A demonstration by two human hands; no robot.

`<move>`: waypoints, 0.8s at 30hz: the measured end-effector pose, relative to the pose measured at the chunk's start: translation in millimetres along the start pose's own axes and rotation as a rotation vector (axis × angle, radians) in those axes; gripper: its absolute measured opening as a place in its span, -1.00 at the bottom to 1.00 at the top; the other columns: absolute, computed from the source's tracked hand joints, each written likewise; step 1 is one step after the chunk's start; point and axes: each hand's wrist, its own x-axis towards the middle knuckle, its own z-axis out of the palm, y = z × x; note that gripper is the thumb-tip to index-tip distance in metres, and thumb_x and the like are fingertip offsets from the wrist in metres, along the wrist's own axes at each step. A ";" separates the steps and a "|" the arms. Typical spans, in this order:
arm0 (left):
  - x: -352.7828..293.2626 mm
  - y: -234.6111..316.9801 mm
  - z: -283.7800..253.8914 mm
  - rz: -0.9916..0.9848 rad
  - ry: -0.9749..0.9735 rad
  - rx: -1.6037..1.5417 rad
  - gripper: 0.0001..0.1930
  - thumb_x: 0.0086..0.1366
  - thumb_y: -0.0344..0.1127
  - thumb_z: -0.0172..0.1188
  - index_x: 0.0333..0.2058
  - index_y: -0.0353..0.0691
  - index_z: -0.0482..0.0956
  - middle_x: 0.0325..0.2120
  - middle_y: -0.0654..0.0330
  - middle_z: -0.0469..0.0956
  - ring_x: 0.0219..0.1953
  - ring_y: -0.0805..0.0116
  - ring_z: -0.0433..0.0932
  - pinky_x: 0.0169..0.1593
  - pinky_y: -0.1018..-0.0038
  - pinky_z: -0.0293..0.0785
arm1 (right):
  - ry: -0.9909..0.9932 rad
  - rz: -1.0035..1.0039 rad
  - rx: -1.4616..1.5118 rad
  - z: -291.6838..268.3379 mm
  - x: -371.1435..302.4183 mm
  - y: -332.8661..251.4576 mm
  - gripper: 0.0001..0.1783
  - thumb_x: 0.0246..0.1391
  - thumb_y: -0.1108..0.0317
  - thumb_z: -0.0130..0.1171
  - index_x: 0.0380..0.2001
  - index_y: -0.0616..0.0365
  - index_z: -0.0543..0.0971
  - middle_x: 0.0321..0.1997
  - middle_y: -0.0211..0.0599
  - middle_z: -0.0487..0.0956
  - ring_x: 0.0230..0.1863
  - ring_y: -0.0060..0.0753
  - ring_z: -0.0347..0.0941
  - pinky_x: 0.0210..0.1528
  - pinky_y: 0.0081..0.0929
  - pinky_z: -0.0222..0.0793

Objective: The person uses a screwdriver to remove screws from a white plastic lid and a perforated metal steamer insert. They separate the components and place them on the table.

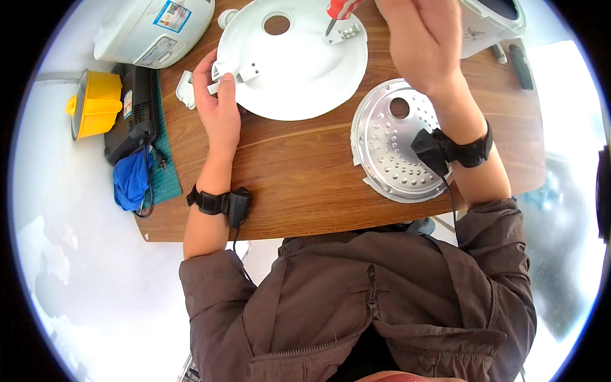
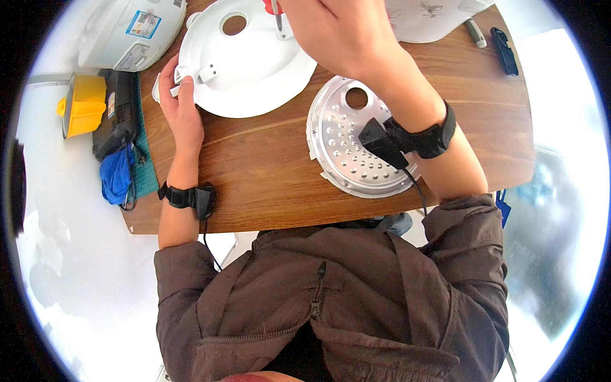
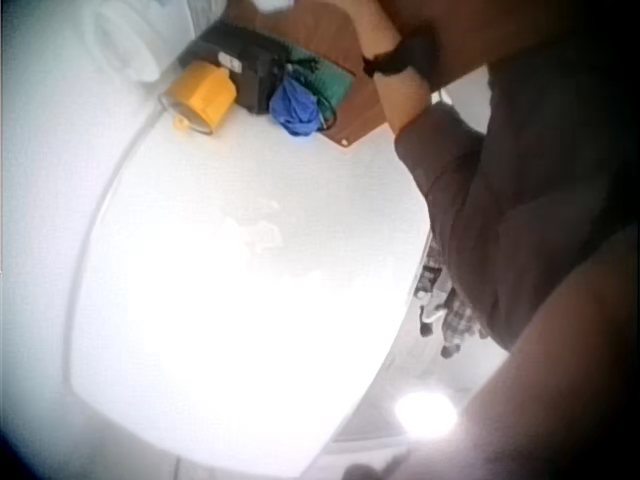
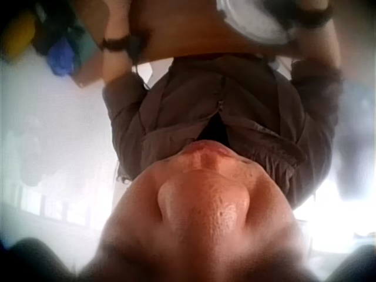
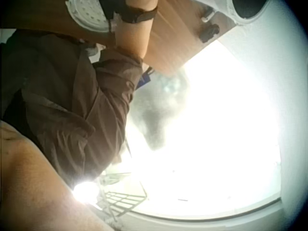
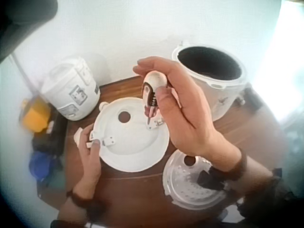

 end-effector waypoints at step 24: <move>70.8 78.0 63.5 0.316 -0.593 0.671 -0.68 0.30 -0.32 0.32 0.01 -0.24 0.64 -0.20 0.07 0.66 -0.24 0.14 0.64 -0.13 0.31 0.56 | -0.065 0.172 -0.123 -22.6 8.2 -16.2 -0.48 0.21 0.64 -0.08 0.25 0.22 0.40 0.04 0.03 0.55 -0.10 -0.05 0.55 -0.04 -0.26 0.47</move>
